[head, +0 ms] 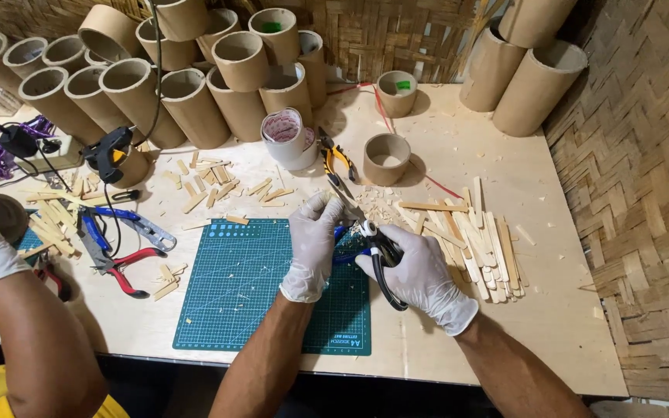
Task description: Trimming and shaping small wooden sticks using scissors on a cutting mat for handicraft assembly.
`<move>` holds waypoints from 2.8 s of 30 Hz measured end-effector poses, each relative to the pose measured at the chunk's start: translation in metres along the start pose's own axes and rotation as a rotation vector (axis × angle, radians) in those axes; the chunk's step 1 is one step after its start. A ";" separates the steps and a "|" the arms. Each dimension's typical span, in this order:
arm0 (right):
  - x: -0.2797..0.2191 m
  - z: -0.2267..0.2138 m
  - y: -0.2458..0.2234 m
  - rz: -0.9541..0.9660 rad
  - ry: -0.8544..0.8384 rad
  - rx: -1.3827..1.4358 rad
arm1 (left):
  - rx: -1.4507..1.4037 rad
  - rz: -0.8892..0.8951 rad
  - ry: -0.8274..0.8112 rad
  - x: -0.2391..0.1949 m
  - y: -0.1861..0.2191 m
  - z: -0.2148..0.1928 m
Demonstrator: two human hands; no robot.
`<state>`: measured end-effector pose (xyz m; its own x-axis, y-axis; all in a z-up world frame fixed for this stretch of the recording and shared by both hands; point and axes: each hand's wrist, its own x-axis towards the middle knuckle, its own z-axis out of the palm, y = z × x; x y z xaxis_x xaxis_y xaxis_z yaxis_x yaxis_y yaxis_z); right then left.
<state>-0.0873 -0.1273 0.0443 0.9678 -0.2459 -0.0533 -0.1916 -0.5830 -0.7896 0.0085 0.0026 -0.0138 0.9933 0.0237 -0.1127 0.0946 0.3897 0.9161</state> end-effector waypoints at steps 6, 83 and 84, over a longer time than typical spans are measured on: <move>-0.003 -0.017 -0.022 0.066 -0.077 -0.015 | 0.056 -0.005 -0.023 -0.011 0.007 0.009; 0.017 -0.018 0.037 -0.008 -0.739 0.628 | -0.339 -0.033 -0.027 0.028 -0.019 -0.017; 0.017 -0.018 0.037 -0.009 -0.728 0.619 | -0.343 -0.033 -0.043 0.027 -0.019 -0.018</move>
<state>-0.0813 -0.1667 0.0249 0.8729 0.4202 -0.2478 -0.2650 -0.0179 -0.9641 0.0326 0.0124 -0.0414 0.9927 -0.0297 -0.1170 0.1062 0.6764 0.7289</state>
